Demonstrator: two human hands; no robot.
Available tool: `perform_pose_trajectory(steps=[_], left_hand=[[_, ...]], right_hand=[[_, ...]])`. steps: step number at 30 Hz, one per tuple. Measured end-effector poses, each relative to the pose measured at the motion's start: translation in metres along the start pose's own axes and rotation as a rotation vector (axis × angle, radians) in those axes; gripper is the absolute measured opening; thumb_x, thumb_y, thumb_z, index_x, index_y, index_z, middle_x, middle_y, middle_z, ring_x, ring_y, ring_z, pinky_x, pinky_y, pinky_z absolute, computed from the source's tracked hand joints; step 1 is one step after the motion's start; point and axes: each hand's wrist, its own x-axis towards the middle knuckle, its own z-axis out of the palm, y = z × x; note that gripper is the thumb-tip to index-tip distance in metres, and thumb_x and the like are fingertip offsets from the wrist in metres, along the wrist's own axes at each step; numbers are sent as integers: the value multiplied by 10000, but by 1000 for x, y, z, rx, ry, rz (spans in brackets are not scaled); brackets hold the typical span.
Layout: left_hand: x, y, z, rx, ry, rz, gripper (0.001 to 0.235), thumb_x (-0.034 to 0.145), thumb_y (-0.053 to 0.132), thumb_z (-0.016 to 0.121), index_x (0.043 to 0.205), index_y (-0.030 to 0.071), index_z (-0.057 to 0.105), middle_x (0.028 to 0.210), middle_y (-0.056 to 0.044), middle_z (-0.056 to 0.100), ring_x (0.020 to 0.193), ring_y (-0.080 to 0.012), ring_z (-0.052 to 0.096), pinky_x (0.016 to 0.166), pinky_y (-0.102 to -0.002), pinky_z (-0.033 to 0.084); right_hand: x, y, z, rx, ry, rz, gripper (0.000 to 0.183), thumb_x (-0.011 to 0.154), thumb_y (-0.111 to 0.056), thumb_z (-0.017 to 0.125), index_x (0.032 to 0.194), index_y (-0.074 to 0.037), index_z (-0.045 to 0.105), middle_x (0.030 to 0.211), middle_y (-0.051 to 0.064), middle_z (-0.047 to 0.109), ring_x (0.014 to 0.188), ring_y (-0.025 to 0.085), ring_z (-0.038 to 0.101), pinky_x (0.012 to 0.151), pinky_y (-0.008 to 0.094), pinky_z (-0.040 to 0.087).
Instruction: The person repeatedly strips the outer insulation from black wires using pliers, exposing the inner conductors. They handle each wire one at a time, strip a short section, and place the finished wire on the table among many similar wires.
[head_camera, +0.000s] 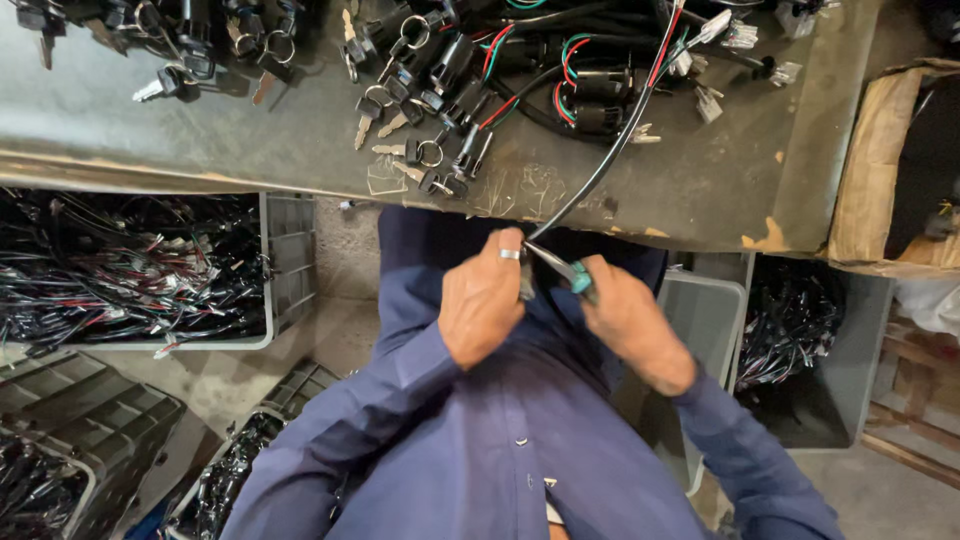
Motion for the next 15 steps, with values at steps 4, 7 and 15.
perform_pose_trajectory(steps=[4,7,15], left_hand=[[7,-3,-2,128,53,8,357,810,32,667,1120,50,491,1006,-181,606,800,-402,649,637,-516,508],[1,-8,-9,88,66,42,387,785,17,653,1138,41,496,1011,-173,612,781,-398,635,614,-506,496],[-2,-3,-22,28,47,140,596,727,13,630,1300,-6,466,1100,-213,643,807,-408,647,630,-505,497]], right_hand=[[7,-43,-14,98,-14,119,177,943,-107,678,1029,-34,542,867,220,681,813,461,652,661,529,497],[8,-60,-26,193,-116,209,208,933,-117,692,1059,-22,555,898,210,695,843,437,666,692,503,507],[-3,-49,-11,372,-90,83,341,849,20,630,1178,1,543,954,208,678,908,404,674,774,458,517]])
